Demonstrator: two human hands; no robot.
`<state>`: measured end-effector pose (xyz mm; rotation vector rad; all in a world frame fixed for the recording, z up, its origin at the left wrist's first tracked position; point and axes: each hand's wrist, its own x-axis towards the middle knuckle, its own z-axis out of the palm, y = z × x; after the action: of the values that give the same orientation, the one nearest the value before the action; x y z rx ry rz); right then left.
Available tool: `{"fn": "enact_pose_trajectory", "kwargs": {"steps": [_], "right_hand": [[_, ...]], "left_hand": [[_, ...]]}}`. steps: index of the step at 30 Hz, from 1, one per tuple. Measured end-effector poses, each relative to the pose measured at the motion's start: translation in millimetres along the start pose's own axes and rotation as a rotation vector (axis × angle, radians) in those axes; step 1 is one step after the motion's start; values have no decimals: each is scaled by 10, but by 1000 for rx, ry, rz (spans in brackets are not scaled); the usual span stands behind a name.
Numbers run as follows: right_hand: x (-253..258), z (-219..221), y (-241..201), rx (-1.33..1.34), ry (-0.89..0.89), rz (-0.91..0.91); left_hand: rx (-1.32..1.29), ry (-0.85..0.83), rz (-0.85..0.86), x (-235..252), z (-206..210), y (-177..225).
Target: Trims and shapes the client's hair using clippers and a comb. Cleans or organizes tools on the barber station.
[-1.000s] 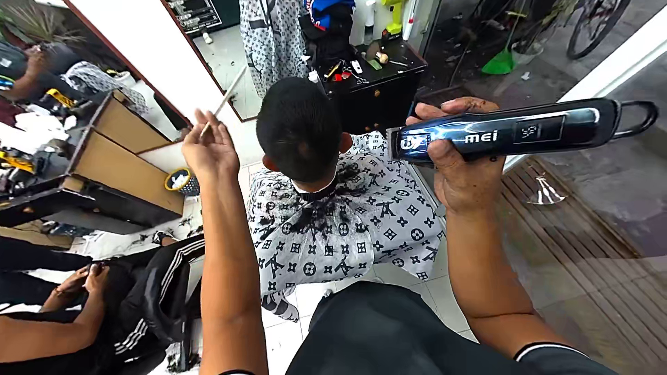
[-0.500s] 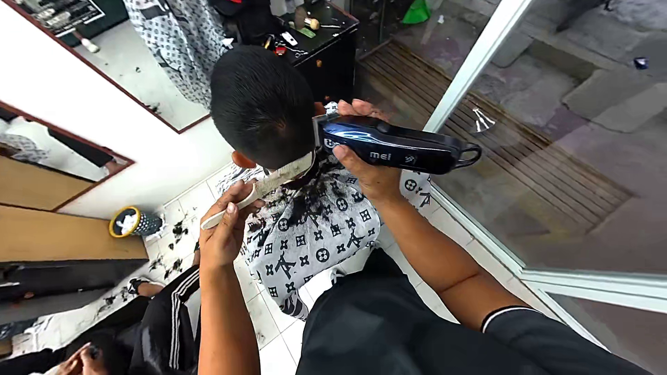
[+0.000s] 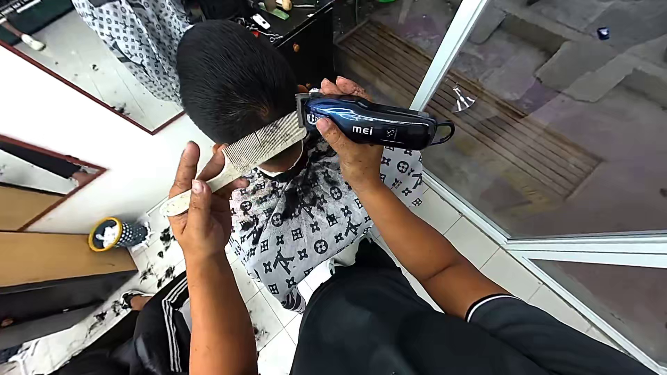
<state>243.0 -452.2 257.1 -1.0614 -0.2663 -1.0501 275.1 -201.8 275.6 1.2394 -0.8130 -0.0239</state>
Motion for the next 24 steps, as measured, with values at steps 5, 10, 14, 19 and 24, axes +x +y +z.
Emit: {"fn": "enact_pose_trajectory", "kwargs": {"steps": [5, 10, 14, 19, 24], "right_hand": [[15, -6, 3, 13, 6, -1], [38, 20, 5, 17, 14, 5], [16, 137, -58, 7, -20, 7], [-53, 270, -168, -55, -210, -6], [80, 75, -130, -43, -74, 2]], "left_hand": [[16, -4, 11, 11, -18, 35], [13, -3, 35, 73, 9, 64], [9, -9, 53, 96, 13, 79], [0, -25, 3, 0, -7, 18], [-2, 6, -62, -83, -59, -51]]}}
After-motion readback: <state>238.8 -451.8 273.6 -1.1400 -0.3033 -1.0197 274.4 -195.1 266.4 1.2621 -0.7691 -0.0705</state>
